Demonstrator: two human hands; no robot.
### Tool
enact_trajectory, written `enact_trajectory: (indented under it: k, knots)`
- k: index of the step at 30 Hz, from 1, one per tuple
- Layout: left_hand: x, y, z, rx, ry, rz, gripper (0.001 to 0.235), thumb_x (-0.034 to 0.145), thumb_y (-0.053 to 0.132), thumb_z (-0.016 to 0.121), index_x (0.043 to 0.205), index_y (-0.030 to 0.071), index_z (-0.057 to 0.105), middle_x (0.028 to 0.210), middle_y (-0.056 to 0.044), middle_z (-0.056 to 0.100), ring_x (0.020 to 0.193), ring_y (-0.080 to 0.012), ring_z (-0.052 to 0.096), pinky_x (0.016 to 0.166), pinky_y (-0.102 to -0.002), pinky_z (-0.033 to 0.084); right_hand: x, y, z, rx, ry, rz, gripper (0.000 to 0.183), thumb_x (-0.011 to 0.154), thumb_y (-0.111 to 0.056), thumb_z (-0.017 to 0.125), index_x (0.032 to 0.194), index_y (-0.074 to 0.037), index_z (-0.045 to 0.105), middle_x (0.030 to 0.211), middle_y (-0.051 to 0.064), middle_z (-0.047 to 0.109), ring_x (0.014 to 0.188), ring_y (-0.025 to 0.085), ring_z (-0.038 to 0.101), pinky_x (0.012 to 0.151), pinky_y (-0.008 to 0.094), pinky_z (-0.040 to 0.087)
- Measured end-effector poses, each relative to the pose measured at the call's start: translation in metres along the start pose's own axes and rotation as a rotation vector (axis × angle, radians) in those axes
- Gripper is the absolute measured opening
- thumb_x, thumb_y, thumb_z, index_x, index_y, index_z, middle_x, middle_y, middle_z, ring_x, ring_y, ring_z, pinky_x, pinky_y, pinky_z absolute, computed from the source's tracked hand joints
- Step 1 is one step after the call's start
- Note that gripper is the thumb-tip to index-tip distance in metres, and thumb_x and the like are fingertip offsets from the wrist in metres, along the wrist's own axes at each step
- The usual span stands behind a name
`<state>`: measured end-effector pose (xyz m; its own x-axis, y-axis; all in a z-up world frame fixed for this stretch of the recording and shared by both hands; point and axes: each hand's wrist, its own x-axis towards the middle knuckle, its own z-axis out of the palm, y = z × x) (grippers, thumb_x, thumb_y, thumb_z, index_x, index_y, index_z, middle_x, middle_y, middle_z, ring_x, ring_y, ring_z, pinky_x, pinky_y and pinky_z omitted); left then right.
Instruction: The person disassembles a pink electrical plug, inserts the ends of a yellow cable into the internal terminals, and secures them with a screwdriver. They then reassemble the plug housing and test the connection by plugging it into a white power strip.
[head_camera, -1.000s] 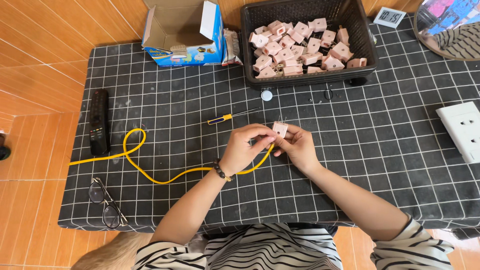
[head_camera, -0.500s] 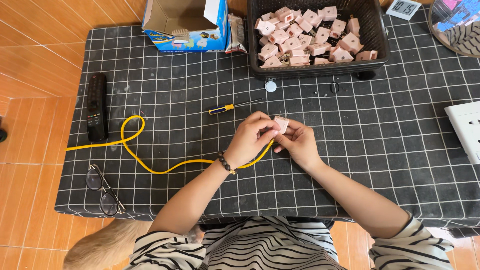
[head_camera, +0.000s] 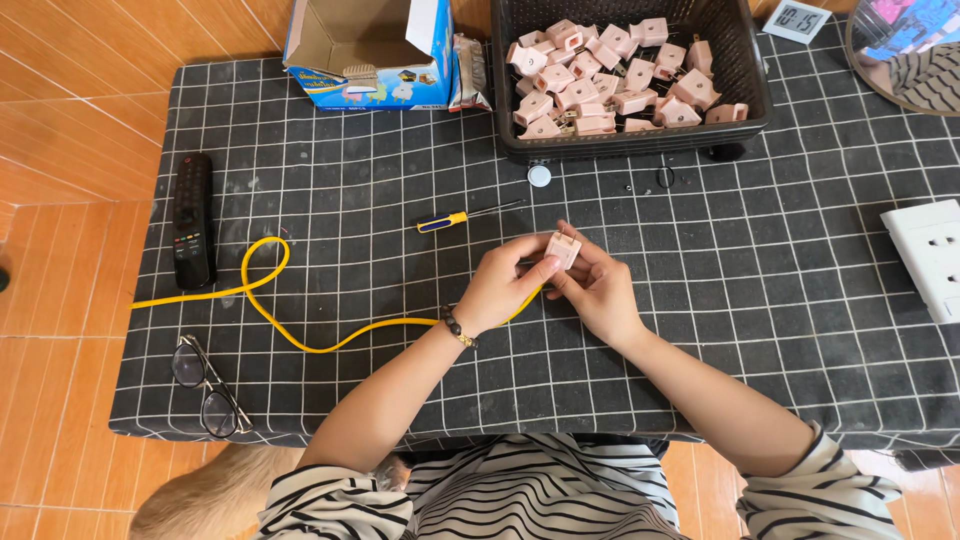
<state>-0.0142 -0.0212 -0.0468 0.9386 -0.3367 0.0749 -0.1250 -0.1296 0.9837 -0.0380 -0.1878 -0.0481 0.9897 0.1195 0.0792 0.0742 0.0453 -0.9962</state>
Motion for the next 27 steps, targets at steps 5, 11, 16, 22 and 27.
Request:
enact_trajectory:
  k: [5, 11, 16, 22, 27]
  knots:
    - [0.001, 0.002, -0.001, 0.137, 0.122, 0.155, 0.023, 0.097, 0.020, 0.076, 0.114, 0.005, 0.075, 0.114, -0.013, 0.073, 0.101, -0.0318, 0.073, 0.073, -0.034, 0.065, -0.002, -0.004, -0.003, -0.121, -0.027, -0.085, 0.060, 0.096, 0.005, 0.066, 0.152, 0.009, 0.044, 0.115, 0.032, 0.073, 0.088, 0.026, 0.075, 0.070, 0.035, 0.068]
    - [0.003, 0.000, -0.007, -0.140, 0.184, 0.086, 0.028, 0.104, 0.020, 0.068, 0.124, 0.001, 0.070, 0.117, -0.014, 0.071, 0.100, -0.0228, 0.073, 0.073, -0.033, 0.065, 0.014, -0.013, -0.024, -0.441, -0.040, -0.151, 0.034, 0.088, -0.003, 0.081, 0.122, -0.002, 0.075, 0.095, 0.017, 0.080, 0.083, 0.026, 0.078, 0.072, 0.035, 0.064]
    - [-0.002, 0.006, -0.009, -0.230, 0.181, 0.068, 0.032, 0.104, 0.022, 0.069, 0.127, -0.001, 0.068, 0.116, -0.014, 0.069, 0.099, -0.0251, 0.073, 0.073, -0.032, 0.065, 0.037, 0.001, -0.075, -0.769, 0.055, -0.245, 0.019, 0.091, -0.003, 0.081, 0.109, -0.008, 0.082, 0.093, 0.016, 0.077, 0.077, 0.029, 0.075, 0.066, 0.033, 0.060]
    - [-0.002, 0.008, -0.014, -0.282, 0.204, 0.078, 0.034, 0.104, 0.024, 0.069, 0.127, -0.001, 0.068, 0.112, -0.014, 0.067, 0.097, -0.0245, 0.073, 0.074, -0.032, 0.065, 0.065, 0.033, -0.132, -1.089, 0.195, -0.291, 0.018, 0.092, -0.003, 0.084, 0.108, -0.010, 0.083, 0.091, 0.008, 0.073, 0.076, 0.025, 0.074, 0.063, 0.029, 0.058]
    - [-0.003, 0.017, -0.016, -0.307, 0.228, 0.104, 0.034, 0.105, 0.025, 0.067, 0.127, 0.000, 0.067, 0.109, -0.014, 0.067, 0.096, -0.0227, 0.072, 0.074, -0.031, 0.066, 0.069, 0.024, -0.093, -1.325, 0.117, -0.227, 0.019, 0.095, -0.020, 0.081, 0.113, -0.016, 0.083, 0.099, 0.009, 0.075, 0.088, 0.030, 0.075, 0.075, 0.039, 0.059]
